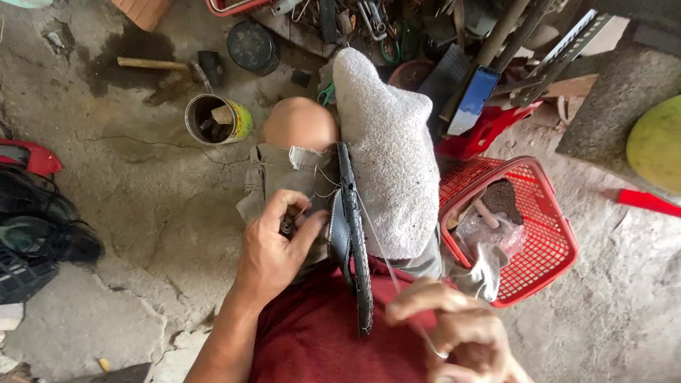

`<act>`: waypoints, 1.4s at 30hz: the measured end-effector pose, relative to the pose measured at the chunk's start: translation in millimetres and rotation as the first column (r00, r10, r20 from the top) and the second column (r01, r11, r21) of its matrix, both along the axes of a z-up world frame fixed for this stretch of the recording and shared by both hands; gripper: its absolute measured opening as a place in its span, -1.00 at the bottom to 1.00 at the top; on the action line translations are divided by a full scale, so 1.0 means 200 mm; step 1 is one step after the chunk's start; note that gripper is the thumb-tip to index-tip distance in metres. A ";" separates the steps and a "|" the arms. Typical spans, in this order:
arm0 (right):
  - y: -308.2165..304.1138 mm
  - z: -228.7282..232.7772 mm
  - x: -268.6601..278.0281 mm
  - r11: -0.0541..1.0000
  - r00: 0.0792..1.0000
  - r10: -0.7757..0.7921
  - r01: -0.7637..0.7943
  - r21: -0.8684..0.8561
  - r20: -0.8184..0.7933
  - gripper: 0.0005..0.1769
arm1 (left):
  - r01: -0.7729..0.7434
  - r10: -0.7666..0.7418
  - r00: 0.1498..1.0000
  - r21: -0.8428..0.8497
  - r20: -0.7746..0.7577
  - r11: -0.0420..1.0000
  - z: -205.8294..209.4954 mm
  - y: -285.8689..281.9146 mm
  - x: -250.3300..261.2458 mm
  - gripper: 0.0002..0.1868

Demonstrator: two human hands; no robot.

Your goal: The person sits on the floor and sews a black flip-flop sandal using a needle and white thread. They repeatedly push the needle through the sole and pull the thread tight to secure the stitching.

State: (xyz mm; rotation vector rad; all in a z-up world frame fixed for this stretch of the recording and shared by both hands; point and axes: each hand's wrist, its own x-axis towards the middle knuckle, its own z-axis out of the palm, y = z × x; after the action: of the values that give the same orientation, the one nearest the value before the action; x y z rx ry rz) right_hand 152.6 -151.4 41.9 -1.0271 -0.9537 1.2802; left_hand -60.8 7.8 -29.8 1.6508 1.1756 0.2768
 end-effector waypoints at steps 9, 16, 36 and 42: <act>-0.06 -0.20 -0.13 0.996 0.446 0.092 -0.038 -0.084 0.890 0.04 | 0.241 -0.204 0.963 0.222 -0.176 0.945 -0.10 -0.01 0.07 -0.90; -0.02 -0.25 -0.05 0.977 0.537 0.006 0.177 -0.120 0.844 -0.39 | 0.048 -0.145 0.979 0.526 0.144 0.849 -0.11 -0.19 0.13 -0.81; -0.25 -0.39 0.12 0.816 0.561 -0.107 0.521 -0.250 0.821 -0.50 | 0.245 -0.137 0.961 0.512 -0.239 0.823 -0.28 -0.12 0.36 -0.80; -0.18 -0.31 0.08 0.803 0.466 -0.075 0.553 -0.224 0.882 -0.46 | 0.101 -0.128 0.987 0.248 0.094 0.964 -0.07 -0.05 0.26 -0.89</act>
State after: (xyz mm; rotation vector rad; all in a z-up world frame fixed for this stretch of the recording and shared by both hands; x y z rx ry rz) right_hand 168.4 -187.7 -20.1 -2.2738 -1.0562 0.6127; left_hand -9.7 -2.6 -44.6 1.8840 0.9897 0.4463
